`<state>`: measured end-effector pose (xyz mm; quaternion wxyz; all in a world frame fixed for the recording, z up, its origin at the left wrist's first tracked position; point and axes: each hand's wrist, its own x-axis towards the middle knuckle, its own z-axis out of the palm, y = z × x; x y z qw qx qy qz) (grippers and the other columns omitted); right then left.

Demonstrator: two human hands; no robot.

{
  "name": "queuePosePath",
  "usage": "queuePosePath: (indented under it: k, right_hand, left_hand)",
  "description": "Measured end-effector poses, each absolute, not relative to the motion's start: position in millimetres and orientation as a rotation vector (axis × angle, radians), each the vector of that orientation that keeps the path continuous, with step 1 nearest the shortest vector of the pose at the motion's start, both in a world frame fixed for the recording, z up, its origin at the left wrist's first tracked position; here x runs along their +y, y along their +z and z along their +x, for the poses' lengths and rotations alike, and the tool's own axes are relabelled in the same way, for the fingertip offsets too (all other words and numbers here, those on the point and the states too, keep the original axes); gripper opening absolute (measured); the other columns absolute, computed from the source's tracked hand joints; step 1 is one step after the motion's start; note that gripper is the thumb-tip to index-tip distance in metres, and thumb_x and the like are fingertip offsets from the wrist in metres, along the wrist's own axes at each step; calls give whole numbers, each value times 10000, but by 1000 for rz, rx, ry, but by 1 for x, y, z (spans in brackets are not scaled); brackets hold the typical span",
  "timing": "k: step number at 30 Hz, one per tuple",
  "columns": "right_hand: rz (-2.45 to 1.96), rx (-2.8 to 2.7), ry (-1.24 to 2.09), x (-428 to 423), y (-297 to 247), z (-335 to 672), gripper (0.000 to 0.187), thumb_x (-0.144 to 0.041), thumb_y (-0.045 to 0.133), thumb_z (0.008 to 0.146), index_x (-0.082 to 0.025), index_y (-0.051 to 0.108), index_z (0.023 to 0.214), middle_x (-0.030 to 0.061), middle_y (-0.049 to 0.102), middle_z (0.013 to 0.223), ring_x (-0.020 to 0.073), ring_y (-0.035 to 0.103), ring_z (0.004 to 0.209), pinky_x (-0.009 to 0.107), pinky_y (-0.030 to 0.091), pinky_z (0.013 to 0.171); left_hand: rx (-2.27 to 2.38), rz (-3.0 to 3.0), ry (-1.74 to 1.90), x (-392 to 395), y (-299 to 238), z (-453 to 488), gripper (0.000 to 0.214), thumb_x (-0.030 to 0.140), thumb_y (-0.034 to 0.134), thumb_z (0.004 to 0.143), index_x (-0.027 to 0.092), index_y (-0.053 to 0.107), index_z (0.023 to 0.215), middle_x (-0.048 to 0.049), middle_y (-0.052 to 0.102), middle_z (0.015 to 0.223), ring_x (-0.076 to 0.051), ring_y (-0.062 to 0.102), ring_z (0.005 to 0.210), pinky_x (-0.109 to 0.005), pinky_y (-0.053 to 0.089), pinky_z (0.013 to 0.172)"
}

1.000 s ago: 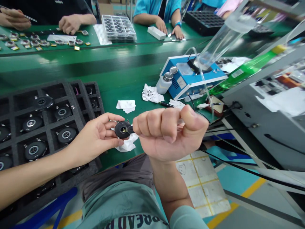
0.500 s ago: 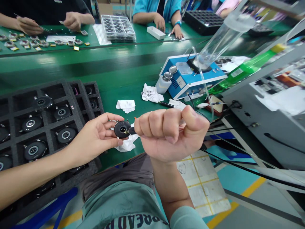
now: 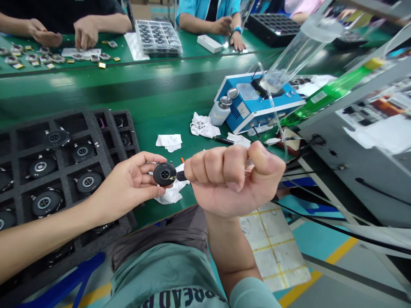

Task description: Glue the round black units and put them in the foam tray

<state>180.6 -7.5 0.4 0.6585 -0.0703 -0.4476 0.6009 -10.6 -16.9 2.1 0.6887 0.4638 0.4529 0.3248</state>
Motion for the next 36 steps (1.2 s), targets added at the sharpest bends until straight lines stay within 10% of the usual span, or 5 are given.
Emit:
queuePosePath:
  k: [36]
  right_hand:
    - [46,-1041,1342,4,-3,184,561,-446,492,948,-232,244,493,-87,159,405,76,143,354,282,252,376]
  left_hand:
    - [1003,1054,727,-18,1,-10,508,12,755,699,157,567,1148,-56,714,1041,-137,722,798,-260,571,726]
